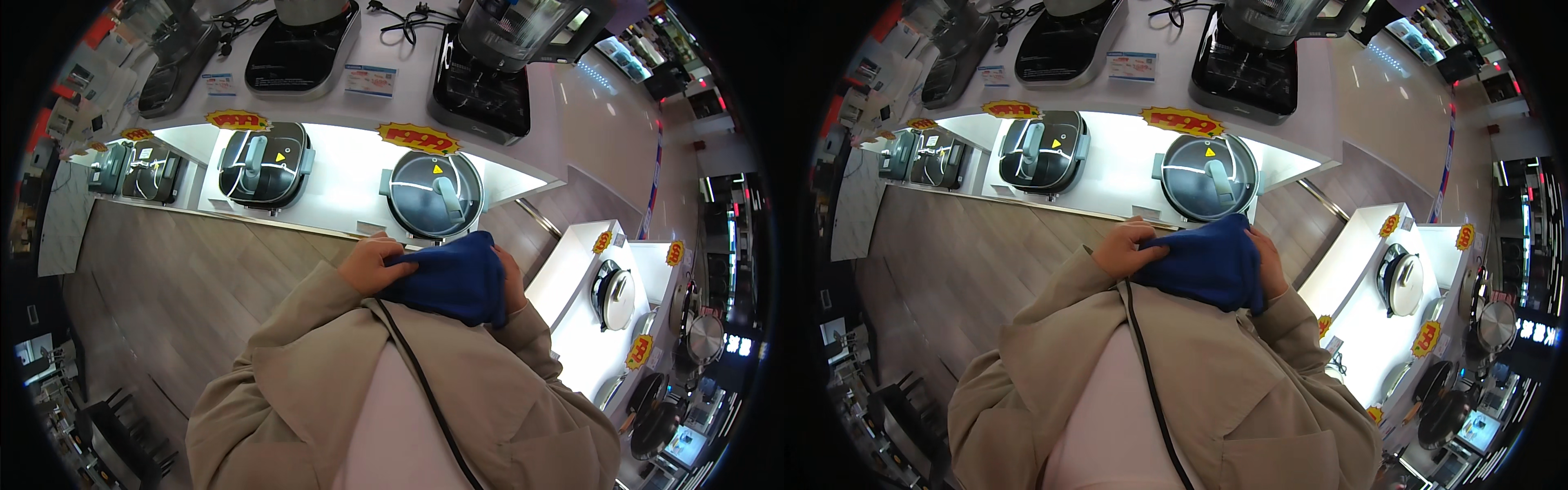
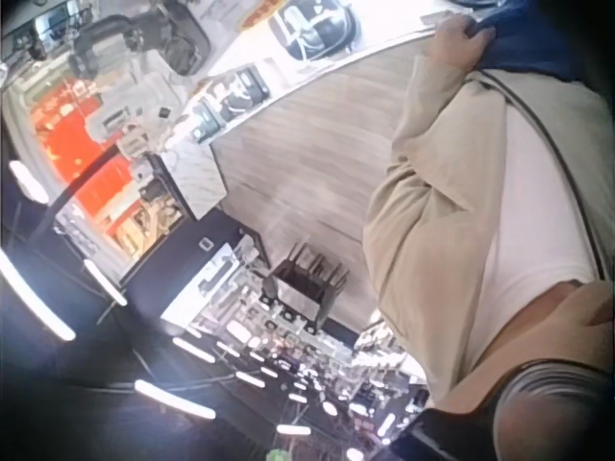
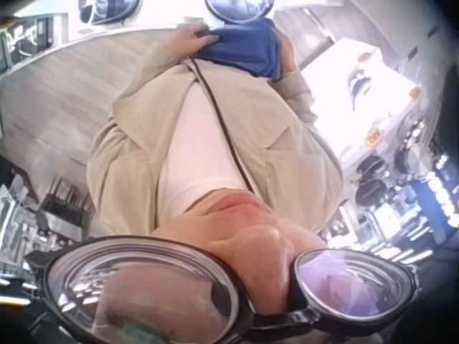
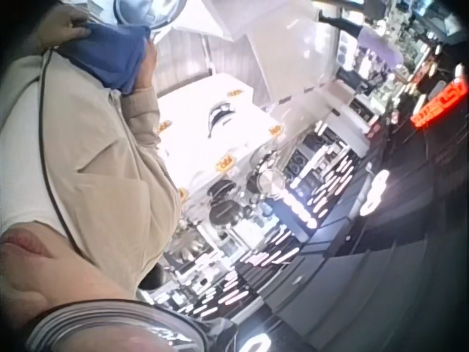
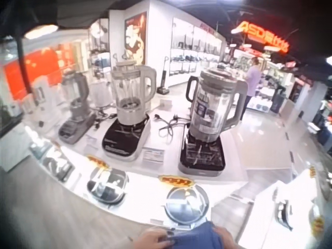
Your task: The person wipes the surfaces of several kitchen appliances on display, including blenders and a rice cooker, using a blue cloth. They systematically clean the lids, jars, and bases of the appliances.
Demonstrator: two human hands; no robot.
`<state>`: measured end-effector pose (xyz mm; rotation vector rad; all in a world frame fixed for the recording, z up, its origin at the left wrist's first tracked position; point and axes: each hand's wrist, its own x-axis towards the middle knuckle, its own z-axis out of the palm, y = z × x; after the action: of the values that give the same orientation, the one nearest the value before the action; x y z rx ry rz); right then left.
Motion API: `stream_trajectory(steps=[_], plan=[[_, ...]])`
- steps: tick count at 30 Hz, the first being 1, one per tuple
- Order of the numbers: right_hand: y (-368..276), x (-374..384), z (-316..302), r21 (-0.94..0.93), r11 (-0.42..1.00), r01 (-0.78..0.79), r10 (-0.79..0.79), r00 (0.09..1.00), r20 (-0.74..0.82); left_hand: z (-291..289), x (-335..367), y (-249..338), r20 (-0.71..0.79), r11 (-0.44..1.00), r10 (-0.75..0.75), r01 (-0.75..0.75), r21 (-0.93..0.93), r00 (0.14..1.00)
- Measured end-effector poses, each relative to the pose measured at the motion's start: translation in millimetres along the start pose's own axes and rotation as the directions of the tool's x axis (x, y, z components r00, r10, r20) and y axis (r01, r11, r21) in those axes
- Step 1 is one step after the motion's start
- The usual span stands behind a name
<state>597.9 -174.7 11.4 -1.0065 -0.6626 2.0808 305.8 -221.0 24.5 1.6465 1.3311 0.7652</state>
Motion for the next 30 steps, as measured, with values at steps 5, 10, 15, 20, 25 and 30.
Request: stream_trajectory(steps=[5,10,15,20,25,30], plan=[[-24.1,4.9,-46.8,-0.700,0.684,0.205,-0.256,0.966,0.032,23.8,21.2,-40.6,-0.012,0.999,0.040,-0.040,0.019,0.999],[-59.6,50.9,-55.1,-0.418,0.895,0.156,-0.292,0.913,-0.285,28.5,26.3,-63.3,-0.107,0.989,-0.121,0.129,0.075,0.987],[28.1,183.7,-74.4,-0.971,-0.231,0.064,-0.623,0.757,0.198,35.4,28.9,-75.6,0.030,0.990,-0.135,0.136,-0.041,0.990],[82.3,239.1,-73.7,-0.915,-0.397,-0.076,-0.500,0.854,0.146,30.6,8.8,-102.1,0.094,0.995,-0.073,0.079,-0.060,0.993],[79.6,255.2,-81.8,-0.916,-0.394,-0.072,-0.502,0.852,0.149,7.0,-43.9,-152.2,0.154,0.950,-0.222,0.249,-0.188,0.963],[71.4,278.0,-110.0,-0.973,0.051,-0.227,-0.532,0.818,-0.218,-17.0,-97.5,-206.5,0.112,0.889,-0.385,0.401,-0.221,0.916]])
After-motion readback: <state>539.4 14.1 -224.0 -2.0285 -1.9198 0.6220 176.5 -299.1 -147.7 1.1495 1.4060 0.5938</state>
